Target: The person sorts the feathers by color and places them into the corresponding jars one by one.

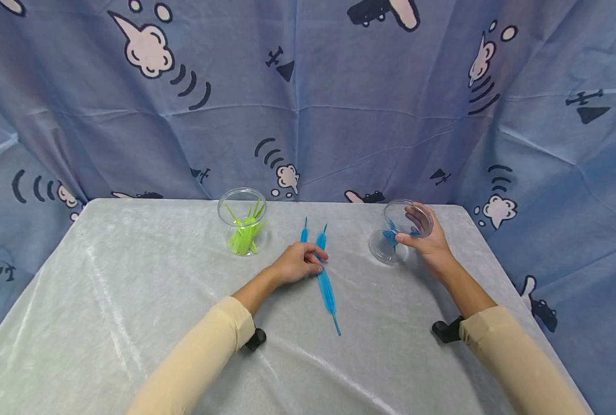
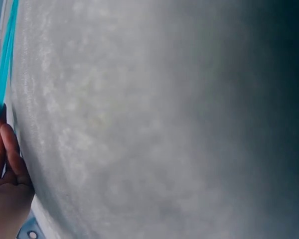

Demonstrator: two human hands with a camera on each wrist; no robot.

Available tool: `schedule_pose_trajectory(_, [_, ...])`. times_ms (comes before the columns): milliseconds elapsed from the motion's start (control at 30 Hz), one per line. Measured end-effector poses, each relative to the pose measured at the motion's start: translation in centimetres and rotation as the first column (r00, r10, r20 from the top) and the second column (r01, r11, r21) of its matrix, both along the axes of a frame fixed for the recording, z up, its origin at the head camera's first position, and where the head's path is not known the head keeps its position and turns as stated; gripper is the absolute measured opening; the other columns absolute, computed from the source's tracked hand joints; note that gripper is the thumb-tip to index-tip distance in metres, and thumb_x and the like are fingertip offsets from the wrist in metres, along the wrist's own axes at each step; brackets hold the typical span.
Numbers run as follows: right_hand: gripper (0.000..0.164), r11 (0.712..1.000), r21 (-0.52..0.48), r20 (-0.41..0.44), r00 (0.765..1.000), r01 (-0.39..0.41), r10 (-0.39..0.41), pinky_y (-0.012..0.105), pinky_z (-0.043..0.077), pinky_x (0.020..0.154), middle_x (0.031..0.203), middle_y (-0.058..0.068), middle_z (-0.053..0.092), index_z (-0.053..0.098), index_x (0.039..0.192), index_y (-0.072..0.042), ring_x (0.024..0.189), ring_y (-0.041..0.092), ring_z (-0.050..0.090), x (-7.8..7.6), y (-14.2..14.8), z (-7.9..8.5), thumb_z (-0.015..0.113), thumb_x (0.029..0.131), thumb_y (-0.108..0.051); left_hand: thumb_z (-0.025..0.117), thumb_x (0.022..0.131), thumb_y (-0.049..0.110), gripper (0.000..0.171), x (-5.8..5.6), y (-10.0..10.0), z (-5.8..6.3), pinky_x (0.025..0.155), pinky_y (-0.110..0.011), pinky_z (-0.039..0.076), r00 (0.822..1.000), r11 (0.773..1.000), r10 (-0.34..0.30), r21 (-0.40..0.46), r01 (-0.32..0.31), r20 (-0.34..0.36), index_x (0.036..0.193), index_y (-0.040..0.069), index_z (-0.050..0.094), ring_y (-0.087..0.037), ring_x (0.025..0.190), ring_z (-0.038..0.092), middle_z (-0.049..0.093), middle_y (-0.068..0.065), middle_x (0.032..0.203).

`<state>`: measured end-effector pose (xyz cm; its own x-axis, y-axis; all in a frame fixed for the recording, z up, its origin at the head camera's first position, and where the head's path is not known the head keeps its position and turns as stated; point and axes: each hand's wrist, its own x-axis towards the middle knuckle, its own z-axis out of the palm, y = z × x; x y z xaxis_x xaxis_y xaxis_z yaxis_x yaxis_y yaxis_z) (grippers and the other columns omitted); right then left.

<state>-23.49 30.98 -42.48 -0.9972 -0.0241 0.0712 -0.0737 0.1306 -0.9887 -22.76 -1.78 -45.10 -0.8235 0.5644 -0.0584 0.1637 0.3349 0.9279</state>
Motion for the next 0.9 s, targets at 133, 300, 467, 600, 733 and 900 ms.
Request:
schedule_pose_trajectory(133, [0.085, 1.000, 0.009, 0.001, 1.000, 0.000, 0.000, 0.052, 0.009, 0.121, 0.160, 0.014, 0.026, 0.023, 0.154, -0.015, 0.148, 0.026, 0.021, 0.0, 0.1, 0.0, 0.072, 0.087, 0.004, 0.067, 0.090, -0.005, 0.026, -0.2, -0.1, 0.5, 0.061, -0.021, 0.044, 1.000, 1.000, 0.001, 0.020, -0.002, 0.015, 0.116, -0.006, 0.067, -0.007, 0.068, 0.056, 0.069, -0.009, 0.082])
schedule_pose_trajectory(300, [0.085, 1.000, 0.011, -0.003, 1.000, -0.001, 0.001, 0.052, 0.009, 0.121, 0.160, 0.015, 0.026, 0.022, 0.155, -0.014, 0.148, 0.028, 0.020, 0.0, 0.1, 0.0, 0.071, 0.088, 0.005, 0.067, 0.090, -0.005, 0.029, -0.7, -0.4, 1.5, 0.063, -0.021, 0.042, 0.999, 0.998, 0.036, 0.049, -0.038, 0.028, 0.119, -0.007, 0.066, -0.007, 0.070, 0.056, 0.070, -0.009, 0.082])
schedule_pose_trajectory(467, [0.086, 1.000, 0.011, -0.010, 1.000, -0.005, 0.005, 0.053, 0.007, 0.121, 0.160, 0.017, 0.025, 0.020, 0.155, -0.014, 0.149, 0.030, 0.019, 0.0, 0.1, -0.1, 0.071, 0.088, 0.006, 0.067, 0.091, -0.003, 0.030, -1.3, -0.6, 2.8, 0.062, -0.022, 0.039, 0.997, 0.995, 0.072, 0.072, -0.074, 0.041, 0.121, -0.005, 0.065, -0.009, 0.069, 0.052, 0.069, -0.007, 0.083])
schedule_pose_trajectory(600, [0.087, 1.000, 0.011, -0.007, 1.000, -0.004, 0.004, 0.053, 0.007, 0.121, 0.160, 0.017, 0.024, 0.020, 0.156, -0.013, 0.149, 0.029, 0.019, 0.0, 0.1, -0.1, 0.070, 0.088, 0.006, 0.066, 0.093, -0.001, 0.029, -1.7, -0.8, 3.9, 0.067, -0.026, 0.043, 0.992, 0.989, 0.105, 0.095, -0.111, 0.069, 0.122, -0.001, 0.066, -0.012, 0.075, 0.056, 0.069, -0.007, 0.087])
schedule_pose_trajectory(733, [0.087, 1.000, 0.012, -0.003, 1.000, -0.002, 0.002, 0.052, 0.007, 0.121, 0.161, 0.017, 0.024, 0.019, 0.156, -0.013, 0.149, 0.029, 0.019, 0.0, 0.1, -0.1, 0.070, 0.088, 0.006, 0.065, 0.094, 0.000, 0.028, -2.0, -0.8, 5.1, 0.083, -0.040, 0.050, 0.985, 0.979, 0.147, 0.132, -0.158, 0.086, 0.122, 0.003, 0.067, -0.019, 0.086, 0.063, 0.070, -0.011, 0.093])
schedule_pose_trajectory(900, [0.087, 1.000, 0.013, -0.006, 1.000, -0.004, 0.004, 0.053, 0.007, 0.121, 0.160, 0.017, 0.024, 0.019, 0.156, -0.013, 0.149, 0.030, 0.018, 0.1, 0.1, -0.1, 0.070, 0.088, 0.007, 0.064, 0.095, 0.001, 0.027, -2.3, -0.5, 6.5, 0.095, -0.052, 0.048, 0.976, 0.960, 0.196, 0.181, -0.211, 0.098, 0.122, 0.004, 0.067, -0.028, 0.094, 0.065, 0.069, -0.011, 0.095])
